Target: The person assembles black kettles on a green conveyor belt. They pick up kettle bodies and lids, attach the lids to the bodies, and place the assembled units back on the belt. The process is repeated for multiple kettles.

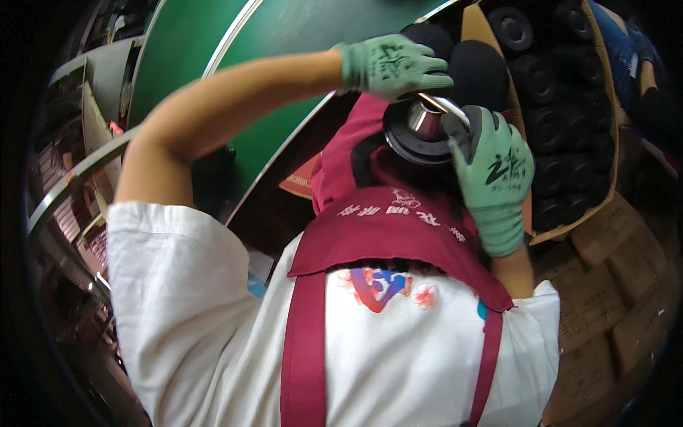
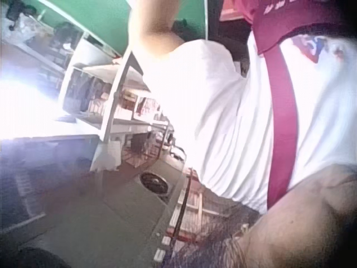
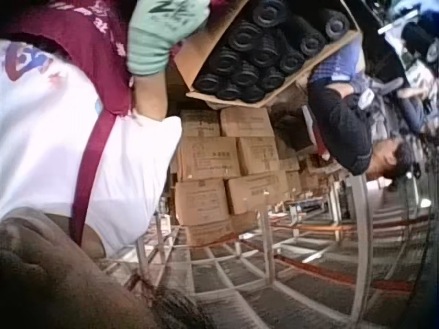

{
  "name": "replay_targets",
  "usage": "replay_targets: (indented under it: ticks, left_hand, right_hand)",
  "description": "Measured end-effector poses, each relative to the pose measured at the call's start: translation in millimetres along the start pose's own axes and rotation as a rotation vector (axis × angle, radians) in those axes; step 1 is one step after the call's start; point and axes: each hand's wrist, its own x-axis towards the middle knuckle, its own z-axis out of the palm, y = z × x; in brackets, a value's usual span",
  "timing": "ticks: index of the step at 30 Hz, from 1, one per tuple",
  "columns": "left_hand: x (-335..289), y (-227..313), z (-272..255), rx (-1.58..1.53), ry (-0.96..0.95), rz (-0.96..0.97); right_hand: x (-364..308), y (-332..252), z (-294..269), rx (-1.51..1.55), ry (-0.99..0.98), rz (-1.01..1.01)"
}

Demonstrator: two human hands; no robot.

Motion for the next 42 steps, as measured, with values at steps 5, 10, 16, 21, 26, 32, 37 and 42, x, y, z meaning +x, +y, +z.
replay_targets:
  ticks: [5, 10, 16, 21, 26, 32, 37, 42]
  left_hand:
    - [-44.1, 33.8, 14.1, -0.27, 0.907, -0.423]
    - [-33.3, 120.3, 44.2, -0.556, 0.709, -0.472]
    - [17.9, 115.0, 77.0, -0.596, 1.093, -0.437]
    - [11.4, 113.5, 84.3, -0.523, 1.106, -0.503]
    - [17.5, 110.7, 83.0, -0.511, 1.145, -0.423]
    - [-7.0, 110.0, 50.0, -0.512, 1.181, -0.372]
    - [-51.4, 109.8, 19.0, -0.592, 1.761, -0.525]
    - [-136.2, 64.8, 33.8, -2.08, 2.276, -0.369]
  right_hand:
    - [78.8, 98.7, 53.7, 0.24, 0.372, -0.041]
    - [245.1, 91.0, 99.1, 0.584, 0.297, 0.401]
    - [355.7, 121.4, 212.6, 0.564, 0.327, 0.546]
    - [217.2, 84.3, 126.8, 0.445, 0.69, -0.247]
    - [46.7, 70.6, 91.1, 1.169, 0.01, -0.396]
    - [35.0, 39.8, 79.7, 1.42, 0.223, 0.03]
    - [81.3, -26.8, -6.9, 1.292, 0.231, -0.31]
    - [107.7, -83.5, 3.8, 0.737, -0.131, -0.689]
